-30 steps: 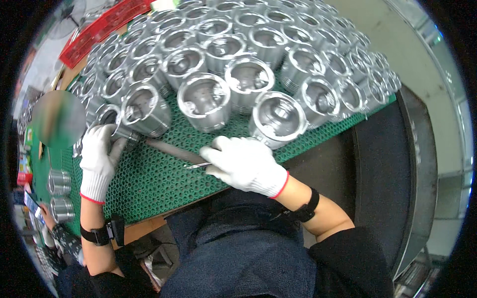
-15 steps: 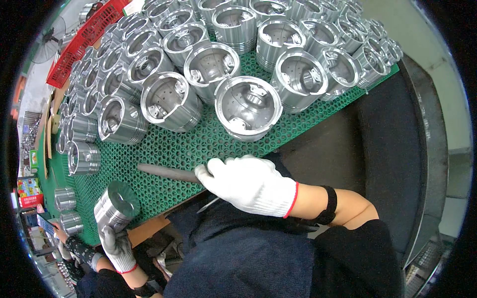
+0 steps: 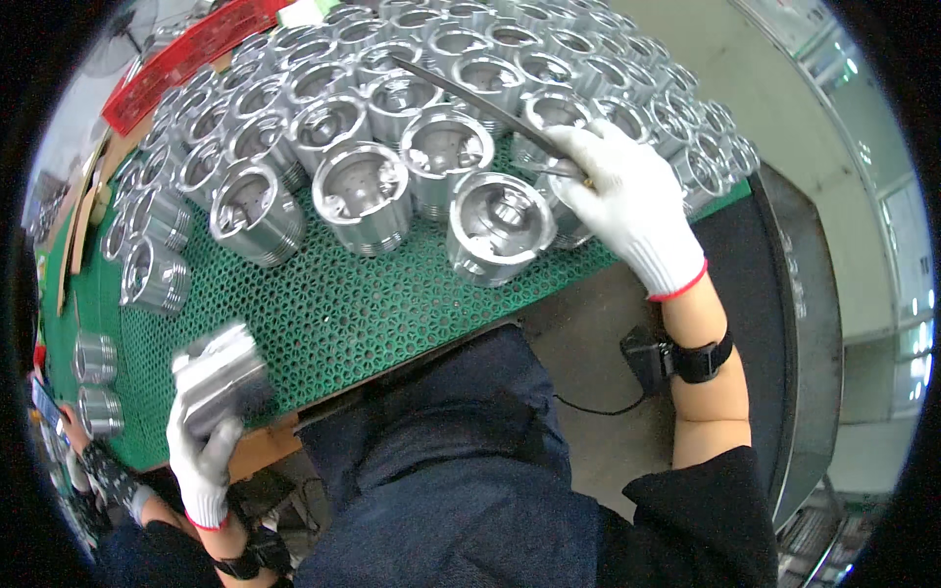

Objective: Manually file the edges and interior surfaces of metal engine pistons to remove burrs and inspect for quality.

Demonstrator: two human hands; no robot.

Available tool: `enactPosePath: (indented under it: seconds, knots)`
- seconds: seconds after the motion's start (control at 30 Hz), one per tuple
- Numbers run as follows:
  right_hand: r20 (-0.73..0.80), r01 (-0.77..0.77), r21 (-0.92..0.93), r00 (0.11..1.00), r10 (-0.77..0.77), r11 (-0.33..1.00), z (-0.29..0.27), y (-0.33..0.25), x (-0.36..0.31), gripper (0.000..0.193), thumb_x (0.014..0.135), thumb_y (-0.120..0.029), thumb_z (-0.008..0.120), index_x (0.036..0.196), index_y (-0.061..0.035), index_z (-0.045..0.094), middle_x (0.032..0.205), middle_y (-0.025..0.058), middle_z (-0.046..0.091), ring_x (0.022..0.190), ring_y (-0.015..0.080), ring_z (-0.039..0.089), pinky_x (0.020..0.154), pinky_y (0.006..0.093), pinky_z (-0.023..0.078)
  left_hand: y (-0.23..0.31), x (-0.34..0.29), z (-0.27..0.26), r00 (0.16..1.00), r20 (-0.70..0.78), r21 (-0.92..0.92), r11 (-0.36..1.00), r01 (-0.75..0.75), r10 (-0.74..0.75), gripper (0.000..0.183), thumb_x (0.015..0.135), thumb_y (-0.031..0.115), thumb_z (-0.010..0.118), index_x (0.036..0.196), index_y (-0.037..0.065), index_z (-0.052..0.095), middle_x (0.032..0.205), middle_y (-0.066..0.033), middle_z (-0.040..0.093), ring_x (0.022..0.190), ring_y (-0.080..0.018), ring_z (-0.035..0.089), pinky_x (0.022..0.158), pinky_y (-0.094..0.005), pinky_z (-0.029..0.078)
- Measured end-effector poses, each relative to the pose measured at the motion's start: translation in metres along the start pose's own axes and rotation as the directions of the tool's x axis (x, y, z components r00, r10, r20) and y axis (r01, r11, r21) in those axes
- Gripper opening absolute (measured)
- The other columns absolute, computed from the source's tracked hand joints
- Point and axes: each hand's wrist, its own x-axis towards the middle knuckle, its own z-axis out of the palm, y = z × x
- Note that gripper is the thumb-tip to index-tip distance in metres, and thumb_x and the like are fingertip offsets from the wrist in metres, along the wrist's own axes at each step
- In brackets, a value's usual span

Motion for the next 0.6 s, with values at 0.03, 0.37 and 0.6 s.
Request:
enactPosePath:
  seconds: [0.03, 0.37, 0.6]
  knots:
    - [0.029, 0.037, -0.034, 0.999, -0.036, 0.999, 0.002, 0.003, 0.007, 0.04, 0.077, -0.015, 0.061, 0.117, -0.0155, 0.063, 0.092, 0.0105, 0.061, 0.082, 0.0316, 0.063, 0.071, 0.039, 0.051, 0.011, 0.009, 0.008, 0.86, 0.073, 0.533, 0.709, -0.461, 0.505, 0.051, 0.067, 0.001, 0.077, 0.114, 0.004, 0.058, 0.113, -0.015, 0.061, 0.115, -0.0331, 0.056, 0.098, -0.044, 0.044]
    - [0.255, 0.042, -0.011, 0.966, -0.038, 0.999, 0.005, 0.032, 0.016, 0.045, 0.08, -0.026, 0.068, 0.123, -0.0122, 0.061, 0.107, 0.014, 0.062, 0.097, 0.0313, 0.062, 0.083, 0.0359, 0.049, 0.02, 0.01, 0.013, 0.845, -0.047, 0.4, 0.785, -0.473, 0.533, 0.037, 0.07, 0.006, 0.075, 0.106, 0.004, 0.062, 0.122, -0.0169, 0.057, 0.119, -0.0341, 0.053, 0.103, -0.0453, 0.04]
    - [-0.103, -0.137, 0.657, 0.958, 0.268, 0.741, -0.028, -0.026, -0.026, 0.051, 0.082, -0.022, 0.056, 0.127, 0.0006, 0.057, 0.111, 0.0164, 0.062, 0.103, 0.0265, 0.062, 0.09, 0.0351, 0.048, -0.018, -0.015, 0.021, 0.922, -0.185, 0.319, 0.908, -0.271, 0.341, 0.044, 0.076, 0.014, 0.074, 0.115, 0.001, 0.059, 0.122, -0.02, 0.057, 0.112, -0.0348, 0.057, 0.1, -0.0447, 0.043]
